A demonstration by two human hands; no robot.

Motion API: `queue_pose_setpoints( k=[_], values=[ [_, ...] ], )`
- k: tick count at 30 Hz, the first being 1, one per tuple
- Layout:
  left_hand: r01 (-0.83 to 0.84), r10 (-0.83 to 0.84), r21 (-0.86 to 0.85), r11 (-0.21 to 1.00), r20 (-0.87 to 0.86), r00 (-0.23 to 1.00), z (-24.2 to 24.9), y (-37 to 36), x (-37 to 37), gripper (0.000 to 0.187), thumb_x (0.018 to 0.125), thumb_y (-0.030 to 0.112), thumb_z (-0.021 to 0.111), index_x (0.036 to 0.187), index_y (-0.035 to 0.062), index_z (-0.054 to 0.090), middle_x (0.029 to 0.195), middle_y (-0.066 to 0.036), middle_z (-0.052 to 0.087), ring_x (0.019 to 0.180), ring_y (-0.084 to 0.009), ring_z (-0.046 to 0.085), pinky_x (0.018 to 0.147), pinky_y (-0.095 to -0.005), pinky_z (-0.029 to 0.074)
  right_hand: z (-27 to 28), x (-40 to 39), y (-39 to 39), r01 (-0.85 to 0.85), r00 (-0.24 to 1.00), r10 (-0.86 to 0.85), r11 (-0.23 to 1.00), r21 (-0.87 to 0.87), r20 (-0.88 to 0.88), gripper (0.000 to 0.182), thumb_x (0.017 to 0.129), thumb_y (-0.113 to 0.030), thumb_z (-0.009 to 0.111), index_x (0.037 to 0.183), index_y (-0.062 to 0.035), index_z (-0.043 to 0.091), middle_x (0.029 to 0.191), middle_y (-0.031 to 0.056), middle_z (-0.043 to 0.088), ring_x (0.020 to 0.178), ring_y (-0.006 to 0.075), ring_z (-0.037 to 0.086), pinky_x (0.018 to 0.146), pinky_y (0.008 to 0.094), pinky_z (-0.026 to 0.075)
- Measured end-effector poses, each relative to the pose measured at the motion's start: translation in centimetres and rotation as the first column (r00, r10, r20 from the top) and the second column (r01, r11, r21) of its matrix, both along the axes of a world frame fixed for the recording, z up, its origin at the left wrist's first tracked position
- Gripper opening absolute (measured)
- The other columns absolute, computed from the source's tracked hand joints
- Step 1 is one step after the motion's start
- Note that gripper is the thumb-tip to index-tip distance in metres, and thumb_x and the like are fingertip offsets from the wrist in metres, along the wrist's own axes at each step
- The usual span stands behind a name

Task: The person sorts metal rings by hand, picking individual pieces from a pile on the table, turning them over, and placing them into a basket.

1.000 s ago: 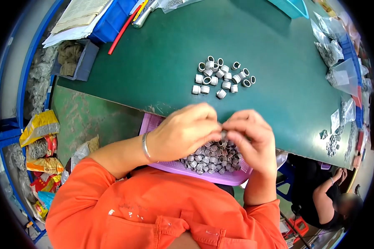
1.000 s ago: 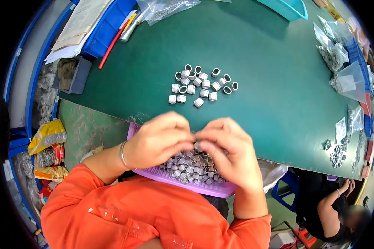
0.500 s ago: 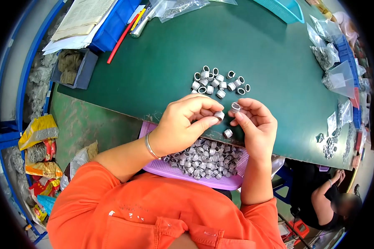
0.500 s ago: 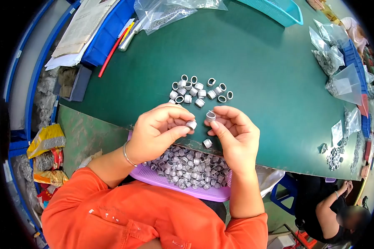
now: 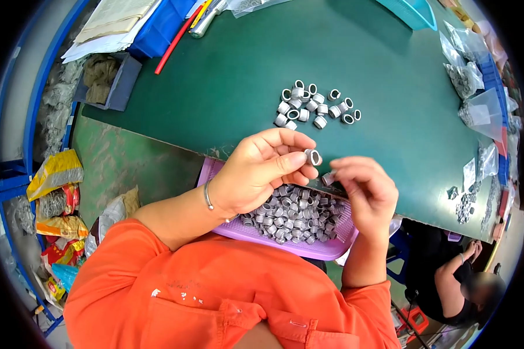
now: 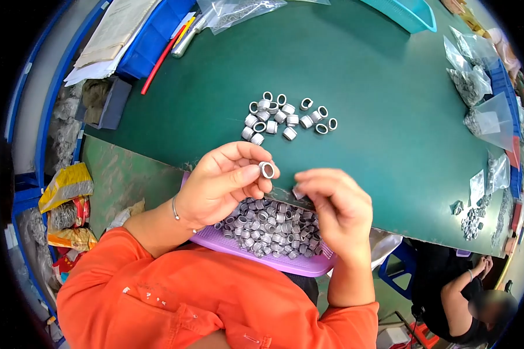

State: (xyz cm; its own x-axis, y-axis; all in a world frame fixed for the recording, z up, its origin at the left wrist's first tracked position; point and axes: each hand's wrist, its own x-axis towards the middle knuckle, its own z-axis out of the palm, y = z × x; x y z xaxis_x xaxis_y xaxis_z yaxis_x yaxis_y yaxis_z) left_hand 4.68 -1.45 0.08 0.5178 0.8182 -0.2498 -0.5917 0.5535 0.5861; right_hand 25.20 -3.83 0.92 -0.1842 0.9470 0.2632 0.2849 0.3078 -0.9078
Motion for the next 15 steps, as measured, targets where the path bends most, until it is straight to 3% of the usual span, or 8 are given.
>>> queue_pose_setpoints(
  k=[2, 4, 7, 10, 14, 15],
  values=[
    [-0.010, 0.010, 0.011, 1.000, -0.015, 1.000, -0.1, 0.0, 0.0, 0.019, 0.089, 0.003, 0.052, 0.107, -0.0012, 0.053, 0.099, -0.014, 0.061, 0.082, -0.0149, 0.062, 0.071, -0.0246, 0.053, 0.5, 0.5, 0.4, -0.233, 0.968, 0.233, 0.972, -0.008, 0.098, 0.030, 0.063, 0.018, 0.048, 0.079, -0.0011, 0.063, 0.086, 0.0108, 0.065, 0.079, 0.0238, 0.062, 0.068, 0.0288, 0.048],
    [-0.001, 0.002, 0.027, 1.000, -0.015, 1.000, -0.3, -0.1, -0.1, 0.018, 0.089, 0.004, 0.051, 0.107, -0.0008, 0.053, 0.101, -0.015, 0.061, 0.083, -0.0155, 0.062, 0.072, -0.0250, 0.053, 1.0, 0.2, 0.7, -0.173, 0.979, 0.172, 0.985, -0.001, 0.107, 0.028, 0.066, 0.017, 0.049, 0.083, -0.0011, 0.063, 0.086, 0.0116, 0.063, 0.078, 0.0246, 0.061, 0.068, 0.0284, 0.048],
    [0.009, -0.009, 0.008, 1.000, -0.018, 1.000, -0.2, -0.2, -0.1, 0.019, 0.089, 0.004, 0.051, 0.107, -0.0011, 0.054, 0.100, -0.015, 0.061, 0.086, -0.0157, 0.062, 0.075, -0.0257, 0.053, 0.5, -1.7, 2.9, 0.037, 0.956, -0.094, 0.979, 0.203, 0.279, 0.025, 0.073, 0.011, 0.056, 0.095, -0.0006, 0.060, 0.086, 0.0130, 0.054, 0.073, 0.0264, 0.056, 0.064, 0.0306, 0.046],
    [-0.009, 0.010, 0.012, 1.000, -0.055, 0.998, 0.1, -0.3, -0.2, 0.020, 0.089, 0.003, 0.051, 0.108, -0.0018, 0.054, 0.100, -0.014, 0.061, 0.087, -0.0167, 0.062, 0.076, -0.0265, 0.053, -0.8, -3.1, 4.8, 0.034, 0.877, -0.187, 0.943, 0.330, 0.443, 0.027, 0.072, 0.004, 0.062, 0.098, -0.0021, 0.058, 0.088, 0.0136, 0.053, 0.076, 0.0301, 0.053, 0.067, 0.0361, 0.045],
    [-0.038, 0.037, -0.031, 0.999, -0.017, 0.999, 0.4, -0.5, -0.5, 0.021, 0.088, 0.002, 0.052, 0.109, -0.0025, 0.053, 0.099, -0.013, 0.062, 0.084, -0.0161, 0.062, 0.073, -0.0253, 0.053, -1.7, -2.6, 4.4, 0.067, 0.917, -0.166, 0.960, 0.271, 0.362, 0.020, 0.071, 0.002, 0.064, 0.090, -0.0020, 0.059, 0.086, 0.0125, 0.056, 0.076, 0.0301, 0.055, 0.067, 0.0356, 0.046],
    [-0.045, 0.045, -0.021, 0.999, -0.014, 0.999, 0.3, -0.5, -0.5, 0.021, 0.088, 0.002, 0.052, 0.109, -0.0024, 0.053, 0.099, -0.013, 0.062, 0.082, -0.0158, 0.062, 0.071, -0.0248, 0.052, -1.3, -2.6, 4.1, 0.120, 0.950, -0.176, 0.968, 0.219, 0.257, 0.019, 0.071, 0.005, 0.063, 0.088, -0.0023, 0.059, 0.085, 0.0116, 0.058, 0.074, 0.0262, 0.058, 0.065, 0.0318, 0.047]
  ],
)
